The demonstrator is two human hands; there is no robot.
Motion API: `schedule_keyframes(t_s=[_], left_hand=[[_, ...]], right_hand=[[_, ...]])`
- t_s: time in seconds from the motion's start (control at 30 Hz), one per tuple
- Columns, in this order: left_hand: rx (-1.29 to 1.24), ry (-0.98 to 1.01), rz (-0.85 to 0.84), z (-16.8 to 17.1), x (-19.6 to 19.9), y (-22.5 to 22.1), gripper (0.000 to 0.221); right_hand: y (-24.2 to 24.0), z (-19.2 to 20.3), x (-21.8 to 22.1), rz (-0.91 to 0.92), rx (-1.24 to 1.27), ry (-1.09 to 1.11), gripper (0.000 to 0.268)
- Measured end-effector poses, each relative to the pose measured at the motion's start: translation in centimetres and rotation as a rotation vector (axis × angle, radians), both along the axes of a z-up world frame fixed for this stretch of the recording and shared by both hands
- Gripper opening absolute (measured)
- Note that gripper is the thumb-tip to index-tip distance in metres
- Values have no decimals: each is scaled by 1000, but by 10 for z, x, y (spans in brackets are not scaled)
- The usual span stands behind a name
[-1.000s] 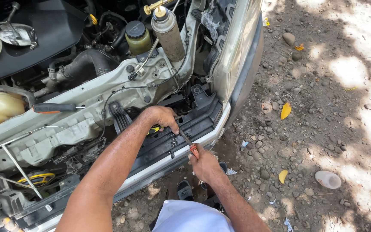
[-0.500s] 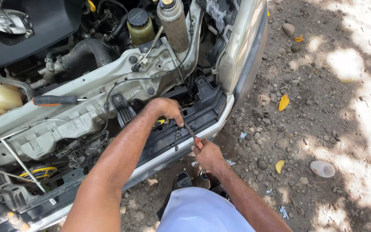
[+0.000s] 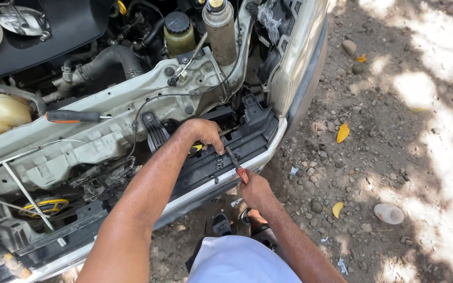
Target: The person works at the open front end of a car, using pliers and a screwdriver to pry and adjust clips and fasteners on the black plastic bumper and grille trim. They hold a spray can in one hand while working, and at one point use two pairs of pliers together on a component.
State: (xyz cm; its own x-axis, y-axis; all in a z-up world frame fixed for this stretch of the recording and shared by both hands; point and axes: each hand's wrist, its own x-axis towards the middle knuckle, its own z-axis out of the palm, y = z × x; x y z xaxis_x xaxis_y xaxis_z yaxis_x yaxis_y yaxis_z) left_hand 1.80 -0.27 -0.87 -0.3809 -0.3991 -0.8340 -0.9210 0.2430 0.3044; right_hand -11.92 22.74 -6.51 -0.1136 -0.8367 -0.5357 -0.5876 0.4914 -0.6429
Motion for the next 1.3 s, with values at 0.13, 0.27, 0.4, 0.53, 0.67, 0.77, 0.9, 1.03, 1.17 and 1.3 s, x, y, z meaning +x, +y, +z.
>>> schedule_keyframes(t_s=[0.13, 0.27, 0.4, 0.53, 0.67, 0.77, 0.9, 1.03, 1.17, 1.3], left_hand=[[-28, 25, -10, -7, 2, 1, 65], [-39, 41, -35, -2, -1, 3, 65], [-16, 40, -11, 4, -3, 6, 63], [-23, 42, -5, 4, -4, 5, 62], [-5, 32, 3, 7, -5, 6, 62], [4, 28, 1, 4, -7, 6, 61], [15, 21, -13, 2, -8, 3, 58], [12, 23, -27, -7, -6, -3, 58], [44, 99, 34, -9, -1, -1, 63], [35, 95, 58, -38, 8, -14, 70]], right_hand=[[4, -2, 0, -10, -32, -17, 46], [7, 5, 4, -37, -65, -31, 47], [11, -6, 8, -60, -58, -23, 43], [8, -3, 6, -87, -17, -29, 42], [4, 9, 5, -109, 70, -88, 43], [4, 13, 5, -106, 116, -119, 42], [2, -5, 4, -60, 114, -96, 43], [2, -3, 4, -69, 109, -115, 42], [3, 3, 0, -49, 75, -103, 43], [13, -8, -7, -22, 27, -83, 42]])
